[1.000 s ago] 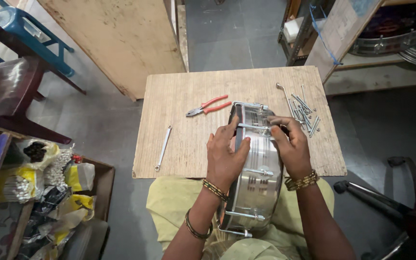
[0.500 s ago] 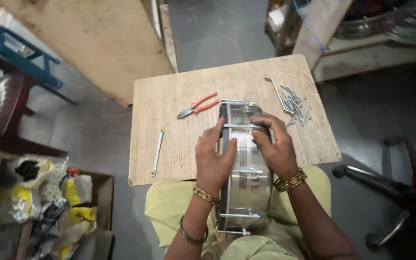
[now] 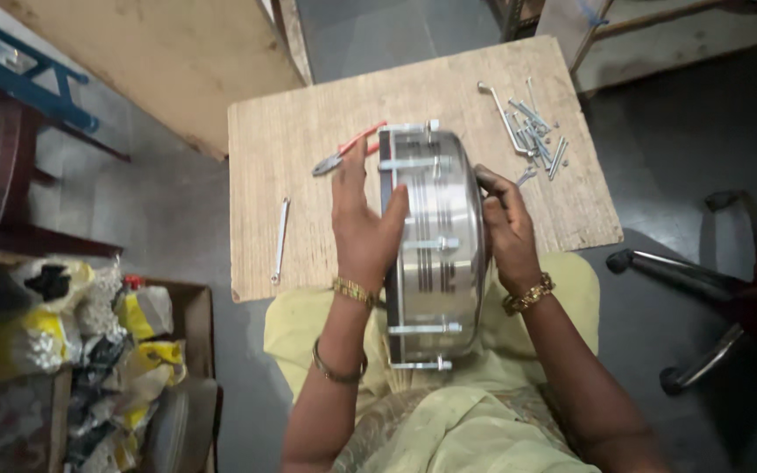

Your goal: The person assembles a drum by inserting screws into the metal rim and tightening them using a wrench.

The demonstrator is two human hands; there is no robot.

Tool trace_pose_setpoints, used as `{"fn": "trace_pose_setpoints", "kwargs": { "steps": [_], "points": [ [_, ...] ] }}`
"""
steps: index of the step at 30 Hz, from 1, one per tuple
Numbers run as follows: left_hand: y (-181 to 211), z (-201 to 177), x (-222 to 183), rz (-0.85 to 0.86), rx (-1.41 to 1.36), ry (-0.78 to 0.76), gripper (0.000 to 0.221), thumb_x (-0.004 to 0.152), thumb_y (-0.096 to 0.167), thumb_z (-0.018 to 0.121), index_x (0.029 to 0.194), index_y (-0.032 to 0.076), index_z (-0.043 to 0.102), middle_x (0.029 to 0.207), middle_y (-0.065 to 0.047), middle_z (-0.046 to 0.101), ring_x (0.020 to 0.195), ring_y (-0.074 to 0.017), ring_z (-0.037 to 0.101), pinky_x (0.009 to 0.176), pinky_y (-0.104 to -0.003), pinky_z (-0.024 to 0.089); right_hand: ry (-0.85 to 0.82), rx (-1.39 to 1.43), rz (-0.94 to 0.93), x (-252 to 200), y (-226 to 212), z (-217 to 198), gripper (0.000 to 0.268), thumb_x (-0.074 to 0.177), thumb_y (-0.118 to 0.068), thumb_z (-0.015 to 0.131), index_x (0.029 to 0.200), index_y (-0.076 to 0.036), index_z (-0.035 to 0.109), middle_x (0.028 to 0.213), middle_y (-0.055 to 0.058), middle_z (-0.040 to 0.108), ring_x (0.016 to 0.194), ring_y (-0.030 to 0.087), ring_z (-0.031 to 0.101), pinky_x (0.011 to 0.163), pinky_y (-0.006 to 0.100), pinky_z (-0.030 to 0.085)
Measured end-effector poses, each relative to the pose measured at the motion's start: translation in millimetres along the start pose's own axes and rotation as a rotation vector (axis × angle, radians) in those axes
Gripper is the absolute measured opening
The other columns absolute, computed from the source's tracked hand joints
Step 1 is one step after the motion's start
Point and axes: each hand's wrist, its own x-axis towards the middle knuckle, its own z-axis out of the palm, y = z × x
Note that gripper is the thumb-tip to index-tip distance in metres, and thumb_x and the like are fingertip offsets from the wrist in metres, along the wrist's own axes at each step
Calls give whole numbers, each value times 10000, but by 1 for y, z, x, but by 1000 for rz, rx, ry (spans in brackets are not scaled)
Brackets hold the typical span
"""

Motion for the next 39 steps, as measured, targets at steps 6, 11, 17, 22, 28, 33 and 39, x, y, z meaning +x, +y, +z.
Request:
{"fn": "trace_pose_setpoints", "kwargs": {
  "steps": [6,11,17,22,28,33,39],
  "points": [
    [-48,44,58,-129,97,79,714,847,227,768,1478,68,475,1420,-222,496,1275,-400,568,1052,-460,498,-58,-274,-303,-46,-37,-1,630,1084,-570,513,1489,-88,491,1649,154,412,1573,328,378,1321,456,309],
    [-63,87,112,-418,315,48,512,881,327,669,1350,138,590,1387,-159,564,1205,-414,607,974,-532,478,-78,-863,-493,-18,-47,15,646,906,-593,695,1369,-147,640,1619,185,392,1550,427,281,1284,539,268],
    [-115,99,106,-223,14,281,493,1018,381,627,1403,83,553,1347,-190,601,1235,-404,622,1042,-453,504,-99,-854,-425,48,-42,5,564,908,-394,828,1377,-144,640,1587,161,445,1537,430,336,1268,534,347],
    [-179,79,23,-273,-82,176,492,1055,348,595,1397,-5,579,1372,-213,635,1236,-317,616,1063,-405,470,-74,-851,-394,86,-29,0,490,972,-291,846,1386,-142,631,1546,147,474,1501,386,414,1251,490,395],
    [-242,61,-91,-678,-202,197,496,995,319,611,1348,-29,584,1318,-237,636,1087,-300,704,917,-375,561,-60,-767,-359,94,-24,-2,474,1013,-308,828,1410,-156,619,1534,127,484,1450,345,495,1199,439,462],
    [-255,54,-145,-764,-142,125,495,973,326,621,1331,-13,583,1305,-233,630,1046,-305,715,905,-383,559,-89,-822,-418,102,-26,0,419,1079,-343,799,1396,-147,608,1548,132,501,1461,355,493,1222,455,436],
    [-282,21,-149,-686,275,14,438,958,259,663,1332,40,600,1345,-199,608,1167,-376,618,985,-450,503,-65,-879,-427,104,-27,14,450,1061,-362,784,1423,-146,628,1536,156,503,1456,384,474,1215,473,406]
  ]
}}
